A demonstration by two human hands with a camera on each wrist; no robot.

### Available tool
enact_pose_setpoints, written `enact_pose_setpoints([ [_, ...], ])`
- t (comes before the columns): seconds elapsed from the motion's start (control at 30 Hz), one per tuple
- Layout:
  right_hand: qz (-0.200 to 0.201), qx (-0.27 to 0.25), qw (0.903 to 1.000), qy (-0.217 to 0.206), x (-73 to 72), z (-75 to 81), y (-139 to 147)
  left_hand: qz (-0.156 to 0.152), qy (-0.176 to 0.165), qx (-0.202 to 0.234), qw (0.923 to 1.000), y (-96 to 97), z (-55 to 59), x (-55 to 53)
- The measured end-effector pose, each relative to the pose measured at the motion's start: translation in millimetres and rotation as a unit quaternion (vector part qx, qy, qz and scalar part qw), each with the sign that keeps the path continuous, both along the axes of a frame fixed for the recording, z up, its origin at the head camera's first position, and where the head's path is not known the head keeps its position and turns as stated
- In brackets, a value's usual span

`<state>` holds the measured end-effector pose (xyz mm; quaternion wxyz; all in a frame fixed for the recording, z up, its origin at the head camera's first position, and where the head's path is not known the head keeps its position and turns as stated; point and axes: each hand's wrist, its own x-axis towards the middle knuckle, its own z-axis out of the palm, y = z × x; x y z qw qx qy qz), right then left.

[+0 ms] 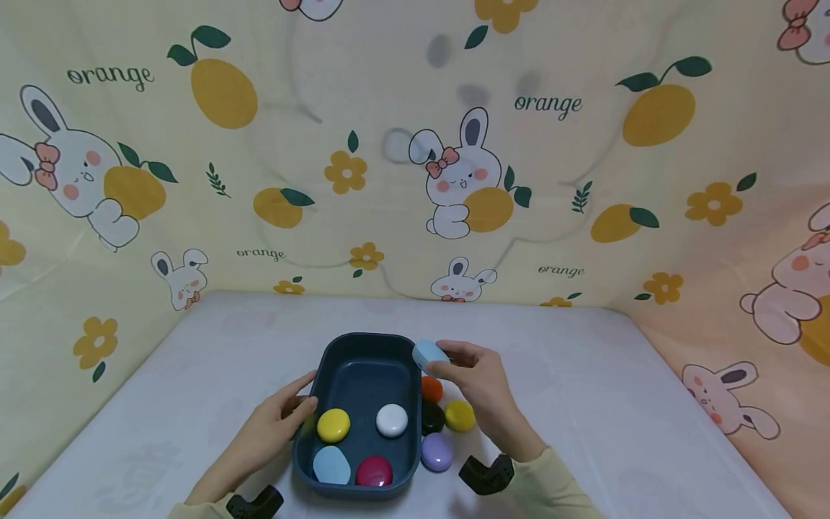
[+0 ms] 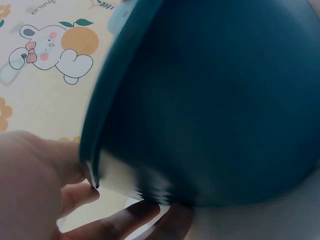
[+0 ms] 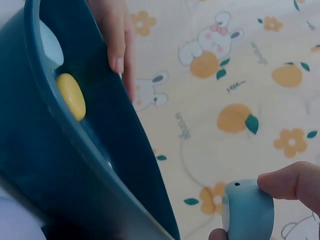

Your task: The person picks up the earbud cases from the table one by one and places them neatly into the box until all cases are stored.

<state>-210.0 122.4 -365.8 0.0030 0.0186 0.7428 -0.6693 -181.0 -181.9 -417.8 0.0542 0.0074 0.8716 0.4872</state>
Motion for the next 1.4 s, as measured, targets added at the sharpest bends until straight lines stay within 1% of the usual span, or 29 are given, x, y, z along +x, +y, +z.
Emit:
enact_pose_setpoints([
  [0.13,0.009,0.0,1.0,-0.002,3.4,0.0,-3.9,0.007,-0.005,0.005,0.9999,0.5,-1.4,-0.4],
  [0.33,0.009,0.006,0.9999,-0.008,6.4,-2.0,-5.6,0.008,-0.003,0.002,1.0,0.7,-2.1,0.2],
  [0.57,0.021,0.022,0.9995,0.007,9.3,-5.4,-10.7,0.009,-0.003,0.004,0.9999,0.5,-3.4,0.8],
  [0.7,0.037,0.028,0.9988,0.014,12.2,-5.7,-15.1,0.013,-0.006,0.004,0.9999,0.9,-3.6,1.2],
  [0.97,0.072,0.015,0.9967,0.034,16.9,-7.9,-25.1,0.013,-0.009,0.004,0.9999,1.0,-3.5,1.4],
  [1.03,0.083,0.02,0.9956,0.038,19.3,-9.2,-27.9,0.013,-0.007,0.003,0.9999,0.8,-4.0,1.3],
  [1.2,0.107,0.027,0.9934,0.032,24.7,-11.4,-36.0,0.013,-0.005,0.0,0.9999,0.4,-4.9,0.9],
  [1.4,0.121,0.049,0.9908,0.036,25.2,-9.8,-41.6,0.013,-0.006,0.001,0.9999,0.6,-4.3,-0.6],
])
